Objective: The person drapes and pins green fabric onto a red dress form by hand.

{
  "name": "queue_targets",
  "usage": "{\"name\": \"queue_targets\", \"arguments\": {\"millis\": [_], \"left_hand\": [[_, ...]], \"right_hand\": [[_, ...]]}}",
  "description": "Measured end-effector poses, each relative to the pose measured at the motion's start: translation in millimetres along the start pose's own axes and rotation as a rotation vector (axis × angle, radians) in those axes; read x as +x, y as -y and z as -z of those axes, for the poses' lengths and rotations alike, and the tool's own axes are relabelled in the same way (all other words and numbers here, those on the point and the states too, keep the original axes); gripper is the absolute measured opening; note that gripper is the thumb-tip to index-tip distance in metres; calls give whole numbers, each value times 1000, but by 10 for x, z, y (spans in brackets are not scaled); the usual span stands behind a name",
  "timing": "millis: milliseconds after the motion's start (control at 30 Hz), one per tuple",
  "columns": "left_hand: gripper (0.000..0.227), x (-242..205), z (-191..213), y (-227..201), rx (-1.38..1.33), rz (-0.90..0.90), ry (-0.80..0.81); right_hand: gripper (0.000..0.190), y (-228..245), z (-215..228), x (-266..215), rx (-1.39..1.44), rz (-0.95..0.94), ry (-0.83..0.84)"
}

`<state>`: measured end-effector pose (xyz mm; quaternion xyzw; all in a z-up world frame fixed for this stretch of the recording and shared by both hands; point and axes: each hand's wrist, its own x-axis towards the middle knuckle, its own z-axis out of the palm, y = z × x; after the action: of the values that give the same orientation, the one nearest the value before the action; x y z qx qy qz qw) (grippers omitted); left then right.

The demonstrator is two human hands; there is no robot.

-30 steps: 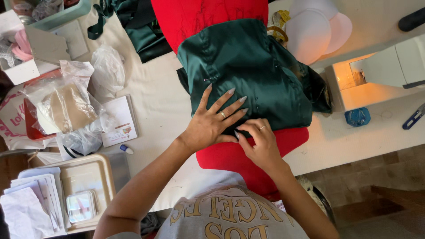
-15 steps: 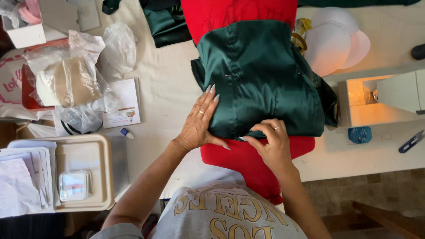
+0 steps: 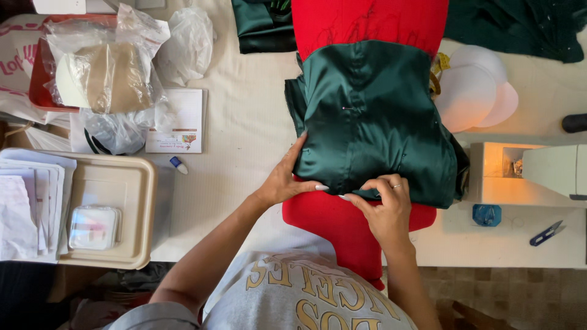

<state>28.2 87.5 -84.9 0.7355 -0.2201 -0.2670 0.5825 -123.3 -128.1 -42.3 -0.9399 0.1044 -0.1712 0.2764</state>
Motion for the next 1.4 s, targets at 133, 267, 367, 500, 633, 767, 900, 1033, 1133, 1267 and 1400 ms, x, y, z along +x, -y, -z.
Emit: {"name": "queue_targets", "arguments": {"millis": [133,267,367,500,633,767,900,1033,1133,1267,1400], "left_hand": [[128,19,26,94,-9,7,50],[111,167,234,0,27,-42,81],[81,361,312,-398,79,-250,-5],[55,669,177,-720,204,-519,-4],[56,801,60,-667,446,-575,-60],[61,796,-10,-617,499,-524,-105],[63,732,-9,-704,453,-377,-91],[63,950,72,-603,329,-359,-116],[44,1433,245,-364,194,-373,-327],[55,2126,505,-162,298,-308,-257],[65,2443,590,-258,481,-330,-123]], "right_hand": [[39,0,-10,-11,-22,-15,8],[39,23,3,28,-21,-51,13],[39,3,-9,27,-47,0,5],[39,-1,-24,4,-68,47,-16],[39,20,45,33,-68,-31,42],[32,258,461,356,84,-253,288],[14,228,716,1102,73,10,36],[19,42,557,2206,85,153,35],[38,-119,367,2702,41,151,227],[43,-307,177,2976,73,52,392],[18,-381,104,2990,-24,115,435]]}}
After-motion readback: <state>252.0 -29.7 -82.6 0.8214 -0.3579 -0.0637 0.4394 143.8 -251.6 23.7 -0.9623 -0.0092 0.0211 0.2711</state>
